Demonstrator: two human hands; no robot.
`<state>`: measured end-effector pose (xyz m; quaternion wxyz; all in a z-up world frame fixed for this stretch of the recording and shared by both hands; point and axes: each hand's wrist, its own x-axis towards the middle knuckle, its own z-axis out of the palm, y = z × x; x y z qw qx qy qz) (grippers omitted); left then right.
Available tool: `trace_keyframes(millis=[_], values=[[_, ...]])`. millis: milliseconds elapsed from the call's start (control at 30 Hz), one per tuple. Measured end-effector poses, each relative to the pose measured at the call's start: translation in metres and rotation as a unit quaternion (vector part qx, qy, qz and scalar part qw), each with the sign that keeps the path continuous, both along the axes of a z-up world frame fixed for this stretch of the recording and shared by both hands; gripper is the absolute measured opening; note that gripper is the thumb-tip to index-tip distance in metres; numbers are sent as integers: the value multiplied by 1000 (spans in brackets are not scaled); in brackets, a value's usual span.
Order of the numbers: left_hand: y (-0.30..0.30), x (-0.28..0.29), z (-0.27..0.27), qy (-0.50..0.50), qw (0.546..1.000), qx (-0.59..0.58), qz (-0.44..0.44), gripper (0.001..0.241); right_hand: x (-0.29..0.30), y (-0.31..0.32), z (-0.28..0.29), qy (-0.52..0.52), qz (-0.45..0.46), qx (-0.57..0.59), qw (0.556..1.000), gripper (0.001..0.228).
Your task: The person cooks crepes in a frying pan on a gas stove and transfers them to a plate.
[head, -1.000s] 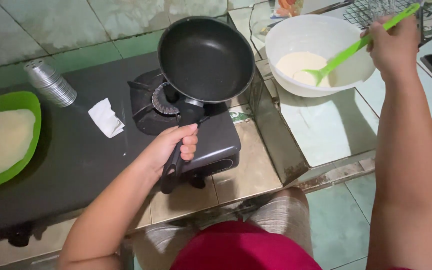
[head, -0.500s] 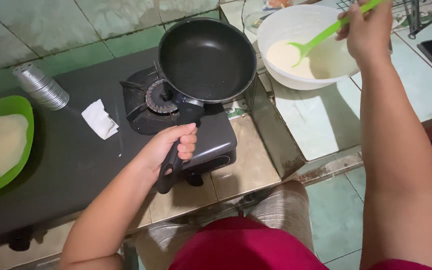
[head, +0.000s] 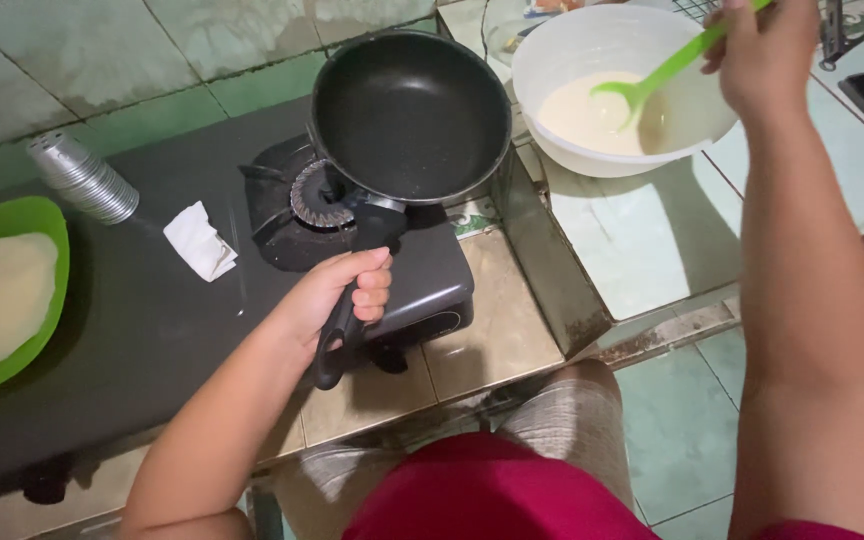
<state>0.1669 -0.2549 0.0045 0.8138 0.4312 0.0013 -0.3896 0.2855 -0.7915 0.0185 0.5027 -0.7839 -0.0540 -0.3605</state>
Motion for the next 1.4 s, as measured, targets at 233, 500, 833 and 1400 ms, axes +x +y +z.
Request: trace_keyframes(millis=[233,500,833,1400], values=[[2,3,-8,15,999,-32,-21,16,-6,22,17,64,124,56,989,11],[6,8,-15,-4,1000,-3,-24,20,-12,11,28,-76,62,-208,973,20],[6,4,-9,6,1000,6,-19,19,-44,35,46,-1,-59,-291,955,22],[13,-7,1,22,999,-17,-20,18,8,-33,-10,105,18,127,986,23]])
